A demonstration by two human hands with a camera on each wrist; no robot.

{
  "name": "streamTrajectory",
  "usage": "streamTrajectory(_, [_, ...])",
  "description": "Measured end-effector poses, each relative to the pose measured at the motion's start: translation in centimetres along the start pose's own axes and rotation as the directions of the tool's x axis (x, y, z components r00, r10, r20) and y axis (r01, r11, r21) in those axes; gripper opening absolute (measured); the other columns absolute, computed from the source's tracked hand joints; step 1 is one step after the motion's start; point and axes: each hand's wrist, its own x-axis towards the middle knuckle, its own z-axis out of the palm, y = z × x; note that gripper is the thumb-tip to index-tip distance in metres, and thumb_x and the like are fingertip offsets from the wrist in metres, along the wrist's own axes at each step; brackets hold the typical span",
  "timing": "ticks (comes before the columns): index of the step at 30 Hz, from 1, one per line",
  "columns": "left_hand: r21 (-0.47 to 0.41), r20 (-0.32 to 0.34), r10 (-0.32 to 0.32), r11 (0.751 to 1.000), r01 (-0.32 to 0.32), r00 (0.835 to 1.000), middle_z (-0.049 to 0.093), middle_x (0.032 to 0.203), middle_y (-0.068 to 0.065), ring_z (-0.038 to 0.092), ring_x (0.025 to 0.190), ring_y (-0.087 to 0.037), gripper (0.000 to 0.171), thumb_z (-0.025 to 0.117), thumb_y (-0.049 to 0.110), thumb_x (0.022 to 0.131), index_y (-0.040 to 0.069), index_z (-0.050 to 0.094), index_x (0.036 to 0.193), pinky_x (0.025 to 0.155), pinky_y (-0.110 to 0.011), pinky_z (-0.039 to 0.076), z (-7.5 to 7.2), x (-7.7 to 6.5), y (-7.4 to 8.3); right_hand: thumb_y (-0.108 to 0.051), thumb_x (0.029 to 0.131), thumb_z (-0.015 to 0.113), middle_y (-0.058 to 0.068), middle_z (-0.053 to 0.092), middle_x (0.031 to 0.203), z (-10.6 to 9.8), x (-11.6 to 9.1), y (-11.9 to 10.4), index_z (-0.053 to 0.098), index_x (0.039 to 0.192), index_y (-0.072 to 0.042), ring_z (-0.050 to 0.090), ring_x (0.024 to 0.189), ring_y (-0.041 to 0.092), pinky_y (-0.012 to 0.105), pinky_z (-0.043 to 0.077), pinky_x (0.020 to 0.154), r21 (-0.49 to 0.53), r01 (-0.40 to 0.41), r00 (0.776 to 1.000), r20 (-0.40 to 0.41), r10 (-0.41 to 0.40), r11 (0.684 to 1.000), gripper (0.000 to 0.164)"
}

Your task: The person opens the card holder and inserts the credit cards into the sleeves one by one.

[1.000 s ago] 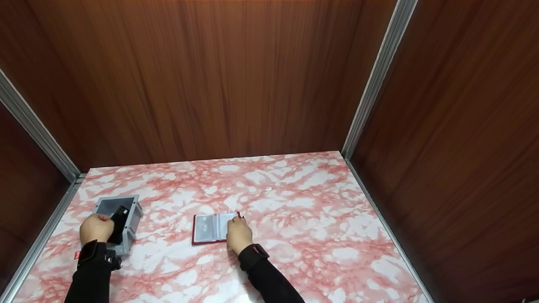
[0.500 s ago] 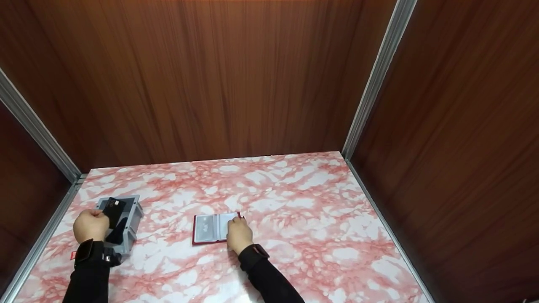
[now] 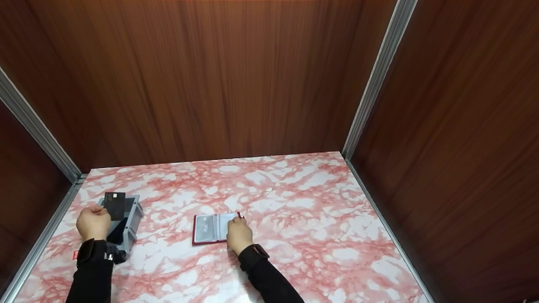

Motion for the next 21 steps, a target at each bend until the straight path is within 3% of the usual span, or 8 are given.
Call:
streamTrajectory(10, [-0.062, 0.014, 0.064, 0.996, -0.063, 0.998, 0.064, 0.108, -0.031, 0.061, 0.099, -0.043, 0.026, 0.049, 0.001, 0.096, -0.012, 0.062, 0.114, 0.085, -0.048, 0.046, 1.5, -1.0, 1.2, -0.009, 0.077, 0.077, 0.011, 0.062, 0.094, -0.1, 0.0, -0.1, 0.066, 0.089, -0.003, 0.061, 0.09, 0.032, 0.04, 0.054, 0.074, 0.007, -0.015, 1.0, 0.011, 0.015, 1.0, 0.017])
streamTrajectory(15, [-0.091, 0.029, 0.058, 0.994, -0.055, 0.998, 0.064, 0.105, -0.029, 0.06, 0.097, -0.041, 0.027, 0.049, 0.001, 0.095, -0.012, 0.062, 0.115, 0.082, -0.043, 0.046, 2.5, -1.8, 1.3, -0.01, 0.077, 0.078, 0.012, 0.063, 0.094, 0.0, 0.0, 0.0, 0.066, 0.089, -0.003, 0.061, 0.089, 0.033, 0.041, 0.054, 0.076, 0.004, -0.01, 1.0, 0.014, 0.01, 1.0, 0.018])
streamTrajectory(21, [-0.167, -0.002, 0.052, 0.985, -0.052, 0.999, 0.065, 0.092, -0.021, 0.059, 0.088, -0.034, 0.023, 0.052, -0.001, 0.091, -0.011, 0.064, 0.107, 0.077, -0.037, 0.046, 3.8, -3.0, 1.3, -0.011, 0.079, 0.076, 0.014, 0.064, 0.099, 0.0, 0.1, -0.1, 0.068, 0.094, -0.002, 0.061, 0.093, 0.033, 0.041, 0.054, 0.078, -0.001, -0.023, 0.999, 0.031, 0.023, 1.0, 0.02])
